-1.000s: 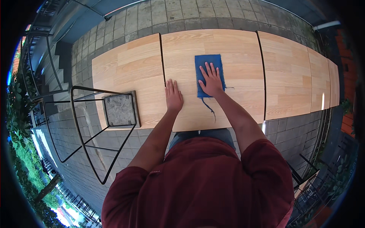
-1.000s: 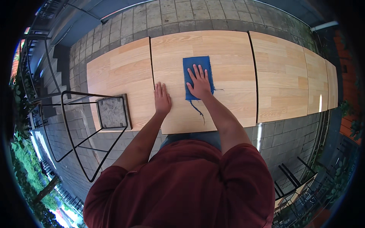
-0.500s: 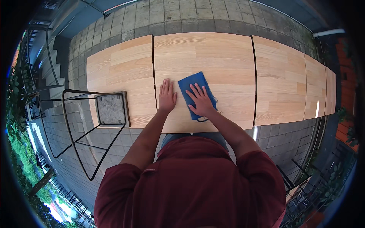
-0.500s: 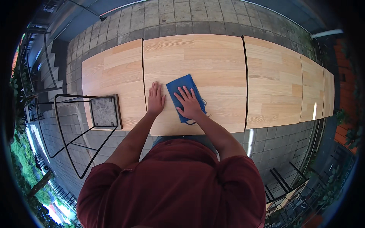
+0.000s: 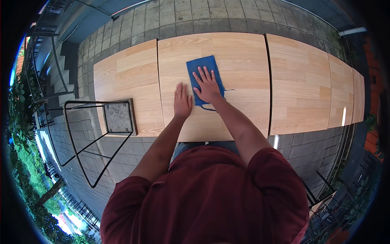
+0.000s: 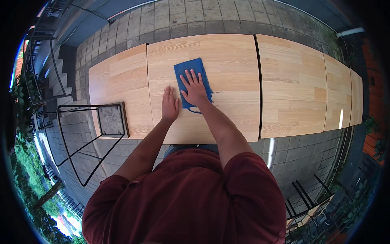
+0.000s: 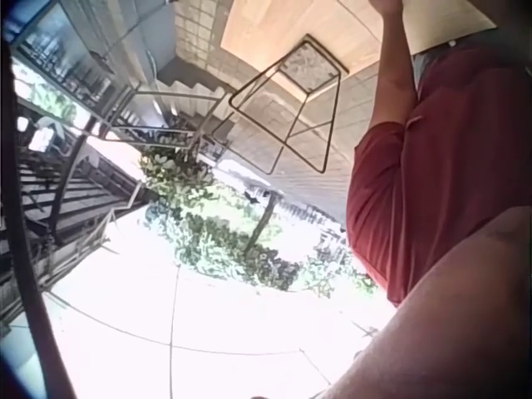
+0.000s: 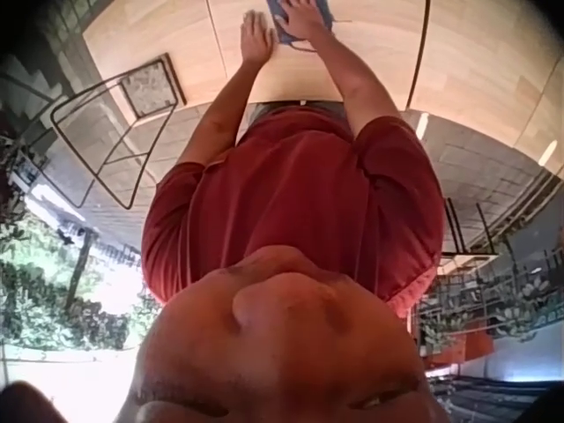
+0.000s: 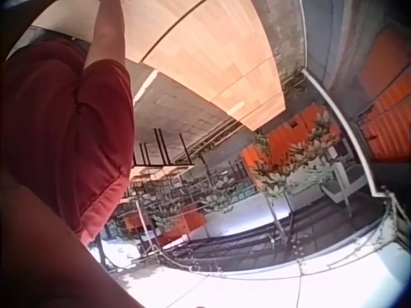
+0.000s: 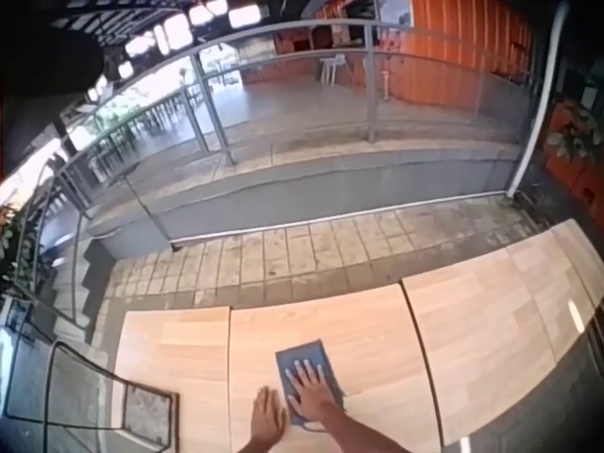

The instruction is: Wiping down wooden tables and chair seats with a blue cloth in an outdoor restaurant patio.

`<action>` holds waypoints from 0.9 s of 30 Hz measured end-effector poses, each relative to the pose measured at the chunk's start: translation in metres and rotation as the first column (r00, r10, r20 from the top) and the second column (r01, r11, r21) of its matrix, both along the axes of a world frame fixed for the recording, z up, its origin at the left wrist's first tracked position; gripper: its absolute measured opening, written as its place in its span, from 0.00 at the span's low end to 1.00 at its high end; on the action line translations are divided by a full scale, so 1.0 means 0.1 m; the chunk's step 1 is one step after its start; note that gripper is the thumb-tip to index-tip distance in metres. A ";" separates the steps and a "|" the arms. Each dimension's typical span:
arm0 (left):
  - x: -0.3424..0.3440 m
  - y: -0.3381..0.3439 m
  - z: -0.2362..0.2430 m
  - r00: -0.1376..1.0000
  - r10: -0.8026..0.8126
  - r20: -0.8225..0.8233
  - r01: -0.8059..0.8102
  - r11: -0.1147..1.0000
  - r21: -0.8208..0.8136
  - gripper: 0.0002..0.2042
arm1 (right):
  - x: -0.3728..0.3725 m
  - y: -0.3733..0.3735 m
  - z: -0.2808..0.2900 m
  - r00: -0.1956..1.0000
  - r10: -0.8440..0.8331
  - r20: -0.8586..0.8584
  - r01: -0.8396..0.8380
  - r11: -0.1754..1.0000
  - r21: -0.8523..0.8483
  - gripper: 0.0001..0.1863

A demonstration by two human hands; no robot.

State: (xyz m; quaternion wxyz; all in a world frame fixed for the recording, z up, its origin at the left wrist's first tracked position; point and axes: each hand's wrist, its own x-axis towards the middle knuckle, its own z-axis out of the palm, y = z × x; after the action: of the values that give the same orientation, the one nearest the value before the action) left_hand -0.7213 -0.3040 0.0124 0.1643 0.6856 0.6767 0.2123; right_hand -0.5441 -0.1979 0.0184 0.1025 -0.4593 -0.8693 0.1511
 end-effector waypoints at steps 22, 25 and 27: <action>0.45 0.23 -0.02 0.994 0.037 -0.103 -0.038 0.999 -0.012 0.33 | 0.64 0.26 0.02 0.989 -0.136 -0.051 0.138 0.990 0.032 0.42; 0.51 0.34 0.00 0.999 -0.038 -0.034 0.038 0.999 -0.001 0.31 | 0.53 0.01 0.03 0.993 -0.083 -0.083 0.088 0.995 0.050 0.41; 0.50 0.40 -0.06 1.000 -0.018 -0.004 0.018 0.999 0.031 0.31 | 0.57 -0.22 0.08 0.993 0.048 -0.109 -0.049 0.999 -0.009 0.43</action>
State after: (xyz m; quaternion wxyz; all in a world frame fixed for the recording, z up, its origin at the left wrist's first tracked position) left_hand -0.6710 -0.2644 0.0067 0.1541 0.6945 0.6675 0.2200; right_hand -0.4874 -0.2203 0.0268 0.1433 -0.4298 -0.8724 0.1836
